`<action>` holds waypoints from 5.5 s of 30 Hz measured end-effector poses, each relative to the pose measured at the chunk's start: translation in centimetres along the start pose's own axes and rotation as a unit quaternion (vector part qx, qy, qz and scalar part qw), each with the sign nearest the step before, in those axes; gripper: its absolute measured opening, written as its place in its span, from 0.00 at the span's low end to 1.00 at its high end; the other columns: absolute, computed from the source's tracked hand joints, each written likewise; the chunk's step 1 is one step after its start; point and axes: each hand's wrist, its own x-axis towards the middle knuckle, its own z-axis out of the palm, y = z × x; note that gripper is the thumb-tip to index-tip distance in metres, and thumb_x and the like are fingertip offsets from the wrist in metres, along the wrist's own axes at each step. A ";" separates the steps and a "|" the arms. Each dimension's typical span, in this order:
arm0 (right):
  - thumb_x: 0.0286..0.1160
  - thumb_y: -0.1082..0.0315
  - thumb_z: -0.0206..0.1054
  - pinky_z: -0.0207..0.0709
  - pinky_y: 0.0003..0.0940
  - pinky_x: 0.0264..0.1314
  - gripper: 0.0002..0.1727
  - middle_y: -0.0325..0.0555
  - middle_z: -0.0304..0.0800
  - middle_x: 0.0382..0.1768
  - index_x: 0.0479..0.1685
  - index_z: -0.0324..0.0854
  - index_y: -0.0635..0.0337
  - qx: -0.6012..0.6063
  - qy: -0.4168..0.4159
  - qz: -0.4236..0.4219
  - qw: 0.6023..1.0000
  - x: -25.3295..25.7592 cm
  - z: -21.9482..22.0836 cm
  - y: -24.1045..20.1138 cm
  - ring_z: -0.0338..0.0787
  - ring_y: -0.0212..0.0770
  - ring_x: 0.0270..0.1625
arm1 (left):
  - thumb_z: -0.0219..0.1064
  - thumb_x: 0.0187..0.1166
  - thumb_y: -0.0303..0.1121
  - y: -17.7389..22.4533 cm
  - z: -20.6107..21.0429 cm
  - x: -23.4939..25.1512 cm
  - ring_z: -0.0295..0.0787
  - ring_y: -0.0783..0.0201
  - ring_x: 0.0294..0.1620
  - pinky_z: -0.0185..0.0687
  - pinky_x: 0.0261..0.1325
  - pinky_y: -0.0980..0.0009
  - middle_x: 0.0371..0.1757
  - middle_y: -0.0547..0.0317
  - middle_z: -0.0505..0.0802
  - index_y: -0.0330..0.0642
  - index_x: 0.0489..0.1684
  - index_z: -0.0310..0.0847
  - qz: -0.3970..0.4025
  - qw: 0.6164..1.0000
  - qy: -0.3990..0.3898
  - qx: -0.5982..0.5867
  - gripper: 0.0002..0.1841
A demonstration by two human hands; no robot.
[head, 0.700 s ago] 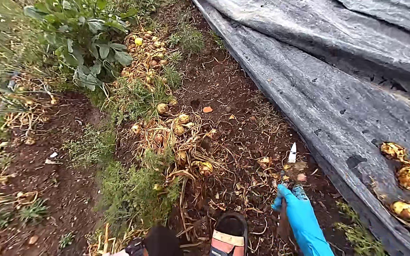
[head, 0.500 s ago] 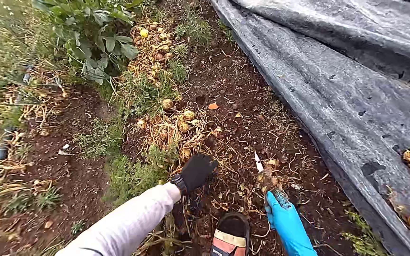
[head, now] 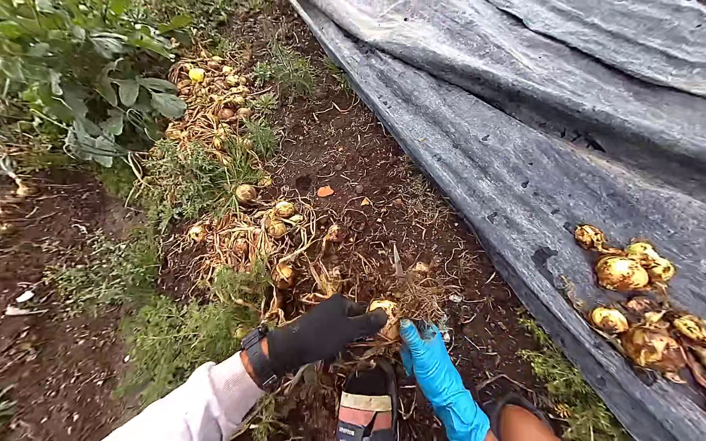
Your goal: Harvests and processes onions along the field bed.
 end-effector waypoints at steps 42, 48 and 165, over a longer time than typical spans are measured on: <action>0.60 0.35 0.79 0.84 0.30 0.70 0.41 0.38 0.95 0.52 0.62 0.84 0.61 -0.253 0.066 -0.095 0.961 0.6 -1.8 0.3 0.91 0.27 0.60 | 0.58 0.88 0.45 0.2 -1.6 5.8 0.93 0.43 0.44 0.85 0.45 0.39 0.38 0.46 0.93 0.40 0.39 0.88 0.107 0.888 0.140 0.426 0.18; 0.93 0.39 0.28 0.66 0.26 0.09 0.35 0.31 0.65 0.06 0.21 0.66 0.48 0.149 0.282 -0.117 0.940 3.6 -11.7 -6.1 0.66 0.30 0.06 | 0.65 0.76 0.66 -3.2 -4.4 8.5 0.92 0.46 0.54 0.88 0.51 0.39 0.57 0.54 0.92 0.52 0.58 0.88 -0.076 0.878 0.167 0.442 0.29; 0.77 0.40 0.62 0.84 0.37 0.25 0.30 0.36 0.80 0.17 0.51 0.81 0.62 -0.071 0.049 0.030 0.996 2.8 -3.1 -1.1 0.81 0.36 0.17 | 0.70 0.76 0.60 2.1 -0.2 4.3 0.85 0.41 0.63 0.74 0.71 0.39 0.52 0.40 0.92 0.36 0.51 0.87 0.171 0.940 0.043 0.292 0.30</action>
